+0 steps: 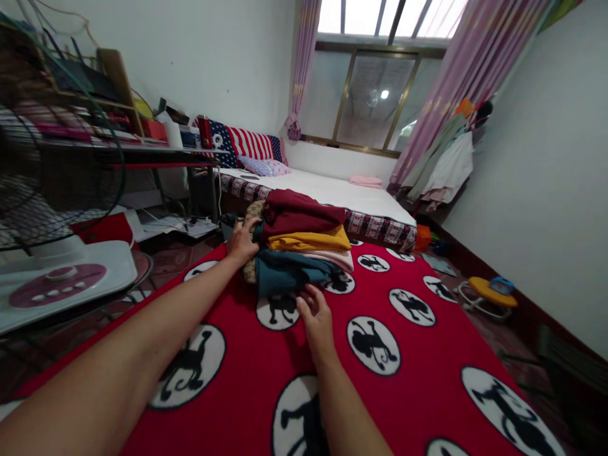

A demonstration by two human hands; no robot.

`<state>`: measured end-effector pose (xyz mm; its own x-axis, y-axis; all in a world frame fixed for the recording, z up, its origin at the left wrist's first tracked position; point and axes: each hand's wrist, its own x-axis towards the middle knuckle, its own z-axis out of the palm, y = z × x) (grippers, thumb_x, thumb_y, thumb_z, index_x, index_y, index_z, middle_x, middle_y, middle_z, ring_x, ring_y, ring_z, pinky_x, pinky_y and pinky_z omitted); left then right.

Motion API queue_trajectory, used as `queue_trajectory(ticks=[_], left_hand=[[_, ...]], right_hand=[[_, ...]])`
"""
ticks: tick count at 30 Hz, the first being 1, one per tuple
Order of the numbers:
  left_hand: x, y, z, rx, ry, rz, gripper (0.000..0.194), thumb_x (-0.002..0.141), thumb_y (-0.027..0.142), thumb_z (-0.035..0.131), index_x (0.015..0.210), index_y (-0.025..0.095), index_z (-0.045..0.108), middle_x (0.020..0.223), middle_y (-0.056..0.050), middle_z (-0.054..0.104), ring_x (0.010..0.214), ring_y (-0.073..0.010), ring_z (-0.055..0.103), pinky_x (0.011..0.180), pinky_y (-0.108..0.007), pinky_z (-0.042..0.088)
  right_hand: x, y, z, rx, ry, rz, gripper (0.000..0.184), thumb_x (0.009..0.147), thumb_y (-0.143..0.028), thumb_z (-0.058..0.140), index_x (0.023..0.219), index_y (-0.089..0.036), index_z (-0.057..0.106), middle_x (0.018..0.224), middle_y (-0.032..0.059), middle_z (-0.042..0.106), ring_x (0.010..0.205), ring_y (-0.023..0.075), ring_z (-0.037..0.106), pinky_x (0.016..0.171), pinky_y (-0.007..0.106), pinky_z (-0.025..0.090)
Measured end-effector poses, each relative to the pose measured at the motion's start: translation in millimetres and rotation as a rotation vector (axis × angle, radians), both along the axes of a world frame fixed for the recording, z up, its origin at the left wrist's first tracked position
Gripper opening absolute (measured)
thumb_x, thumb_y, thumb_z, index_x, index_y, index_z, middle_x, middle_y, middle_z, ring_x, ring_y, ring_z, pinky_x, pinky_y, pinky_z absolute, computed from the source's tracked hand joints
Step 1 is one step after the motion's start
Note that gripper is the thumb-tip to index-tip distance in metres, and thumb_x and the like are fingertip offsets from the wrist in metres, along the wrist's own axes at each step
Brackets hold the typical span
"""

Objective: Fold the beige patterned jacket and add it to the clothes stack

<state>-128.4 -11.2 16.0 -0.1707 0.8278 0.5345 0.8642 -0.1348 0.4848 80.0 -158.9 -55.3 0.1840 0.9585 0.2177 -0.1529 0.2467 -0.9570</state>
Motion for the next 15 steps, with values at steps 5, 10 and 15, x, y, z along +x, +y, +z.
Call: queue_trajectory(ticks=[5, 10, 15], left_hand=[[-23.9, 38.4, -2.0, -0.05, -0.006, 0.073, 0.055, 0.079, 0.025, 0.062, 0.133, 0.025, 0.051, 0.119, -0.009, 0.054, 0.102, -0.0275, 0.058, 0.084, -0.036, 0.047], [-33.8, 49.0, -2.0, -0.156, -0.043, 0.12, 0.058, 0.078, 0.031, 0.066, 0.134, 0.025, 0.051, 0.122, -0.014, 0.053, 0.107, -0.0313, 0.056, 0.088, -0.043, 0.046], [-22.8, 22.2, 31.3, -0.12, 0.015, 0.179, 0.061, 0.07, 0.027, 0.07, 0.129, 0.022, 0.055, 0.15, -0.019, 0.027, 0.132, -0.0424, 0.033, 0.103, -0.057, 0.033]], right_hand=[[7.8, 6.3, 3.5, -0.125, 0.231, -0.109, 0.049, 0.072, -0.046, 0.072, 0.111, -0.02, 0.057, 0.119, 0.0095, 0.061, 0.1, 0.0223, 0.065, 0.08, 0.034, 0.056], [5.9, 12.0, 2.1, -0.133, 0.266, -0.101, 0.046, 0.071, -0.047, 0.071, 0.106, -0.02, 0.057, 0.121, 0.0097, 0.059, 0.092, 0.0209, 0.068, 0.068, 0.029, 0.056], [2.7, 14.4, -0.8, -0.09, 0.26, -0.127, 0.052, 0.071, -0.047, 0.071, 0.112, -0.022, 0.051, 0.121, 0.0091, 0.057, 0.084, 0.019, 0.069, 0.058, 0.026, 0.055]])
